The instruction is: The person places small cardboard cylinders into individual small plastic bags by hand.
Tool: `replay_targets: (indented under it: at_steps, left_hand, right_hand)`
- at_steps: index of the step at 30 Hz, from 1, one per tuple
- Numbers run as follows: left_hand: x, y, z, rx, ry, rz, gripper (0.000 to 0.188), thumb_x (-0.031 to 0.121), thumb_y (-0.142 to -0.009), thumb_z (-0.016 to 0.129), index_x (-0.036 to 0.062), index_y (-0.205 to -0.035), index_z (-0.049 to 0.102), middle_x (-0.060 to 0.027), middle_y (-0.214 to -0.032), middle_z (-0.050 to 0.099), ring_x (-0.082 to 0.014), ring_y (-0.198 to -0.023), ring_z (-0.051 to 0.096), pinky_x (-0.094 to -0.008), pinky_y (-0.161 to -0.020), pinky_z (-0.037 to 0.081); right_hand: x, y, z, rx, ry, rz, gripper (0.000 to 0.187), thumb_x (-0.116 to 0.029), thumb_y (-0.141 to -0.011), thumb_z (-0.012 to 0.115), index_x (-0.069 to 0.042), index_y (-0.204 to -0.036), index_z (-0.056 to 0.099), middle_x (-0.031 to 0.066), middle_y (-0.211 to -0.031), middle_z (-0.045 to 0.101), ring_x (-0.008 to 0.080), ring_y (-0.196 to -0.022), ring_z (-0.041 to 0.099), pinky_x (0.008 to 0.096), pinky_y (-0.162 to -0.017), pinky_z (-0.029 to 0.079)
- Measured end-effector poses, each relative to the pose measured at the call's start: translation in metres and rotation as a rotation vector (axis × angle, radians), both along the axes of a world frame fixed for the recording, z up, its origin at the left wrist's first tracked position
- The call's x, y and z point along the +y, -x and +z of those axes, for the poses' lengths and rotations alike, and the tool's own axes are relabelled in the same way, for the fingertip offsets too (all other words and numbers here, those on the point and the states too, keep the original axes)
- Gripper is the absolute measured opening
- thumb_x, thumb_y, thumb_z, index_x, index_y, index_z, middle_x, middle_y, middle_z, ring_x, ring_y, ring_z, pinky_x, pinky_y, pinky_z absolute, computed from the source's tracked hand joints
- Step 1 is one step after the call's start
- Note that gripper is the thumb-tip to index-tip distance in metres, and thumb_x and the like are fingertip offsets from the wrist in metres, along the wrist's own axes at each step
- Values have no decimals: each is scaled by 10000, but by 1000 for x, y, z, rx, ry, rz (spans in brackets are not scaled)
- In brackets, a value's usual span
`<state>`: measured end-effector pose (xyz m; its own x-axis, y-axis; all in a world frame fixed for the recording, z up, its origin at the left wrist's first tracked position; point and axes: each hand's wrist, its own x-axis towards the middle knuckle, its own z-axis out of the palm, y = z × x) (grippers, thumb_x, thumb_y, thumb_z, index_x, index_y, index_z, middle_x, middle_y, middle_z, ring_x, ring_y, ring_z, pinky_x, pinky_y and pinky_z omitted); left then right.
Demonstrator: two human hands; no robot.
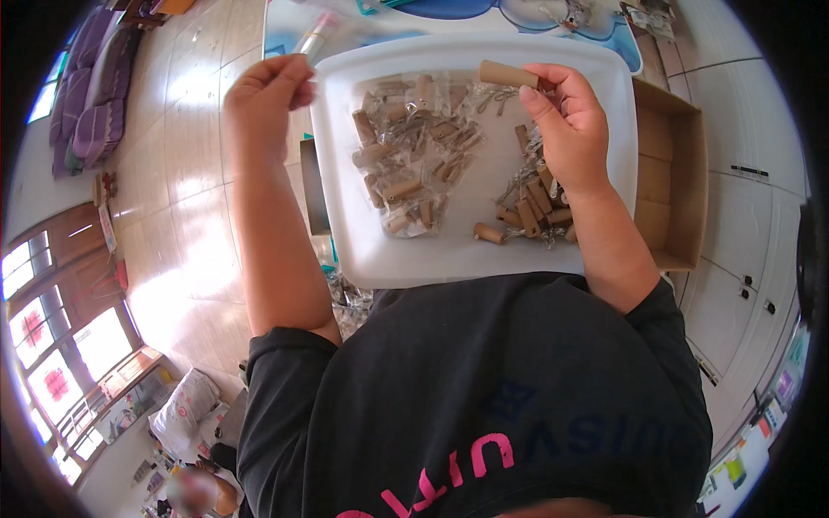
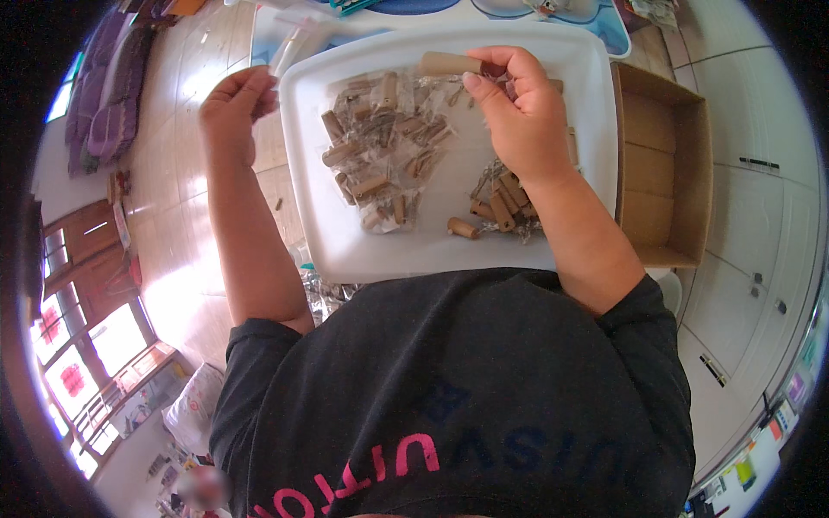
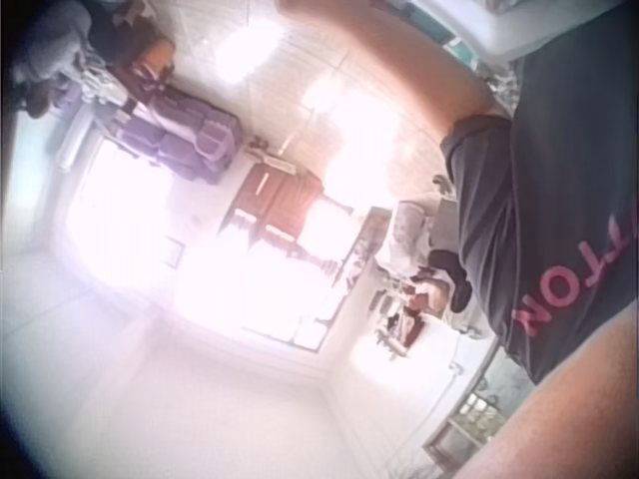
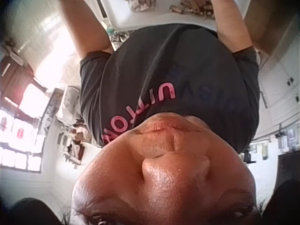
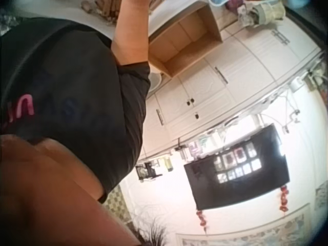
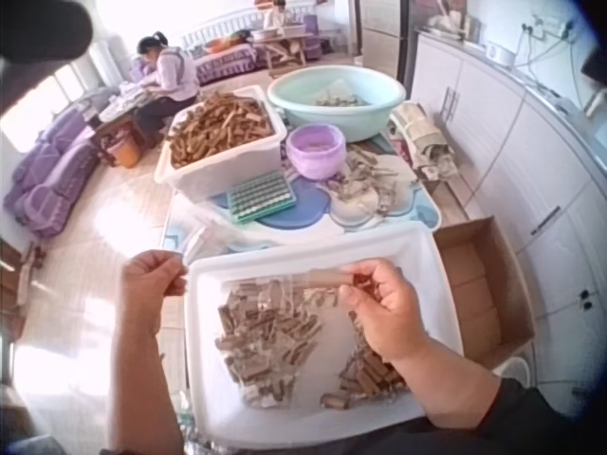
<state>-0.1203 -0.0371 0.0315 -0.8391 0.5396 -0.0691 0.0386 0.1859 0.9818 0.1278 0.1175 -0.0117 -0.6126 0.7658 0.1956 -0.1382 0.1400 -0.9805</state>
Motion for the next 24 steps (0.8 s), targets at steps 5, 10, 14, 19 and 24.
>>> replay_targets:
  at_steps: [5,10,14,19,24]
  left_hand:
    - [8,-53,1,-158,99,-200,164,116,-795,655,-17,-890,643,-61,-737,633,-99,-590,571,-221,-550,487]
    - [12,-77,-13,-125,173,-241,268,54,-791,638,-67,-1025,587,-66,-721,629,-89,-579,572,-208,-526,487]
    - [13,-84,-11,-62,169,-244,291,40,-792,631,-70,-1055,575,-56,-703,619,-80,-582,556,-198,-536,473]
    - [17,-88,-14,-183,109,-254,181,62,-794,642,-53,-932,621,-35,-673,604,-70,-588,542,-196,-543,458]
    - [16,-87,-19,-303,97,-260,131,87,-794,659,-30,-845,630,-47,-689,621,-84,-589,564,-211,-547,469]
  right_hand:
    - [0,2,6,164,-22,-82,211,-36,-835,603,-22,-1041,560,-8,-867,566,36,-692,472,168,-618,397]
    - [-1,-2,6,152,-158,-64,270,-7,-825,606,2,-1086,539,16,-911,565,57,-777,493,170,-705,396]
    - [1,-4,6,113,-182,-81,275,0,-823,606,0,-1090,539,11,-910,563,53,-773,496,167,-703,396]
    - [-1,-3,7,15,-331,-129,228,15,-792,620,-49,-1009,595,4,-818,594,51,-653,488,175,-581,398]
    - [-2,-1,6,21,-404,-117,221,33,-779,616,-53,-983,601,23,-812,602,75,-656,513,192,-573,407]
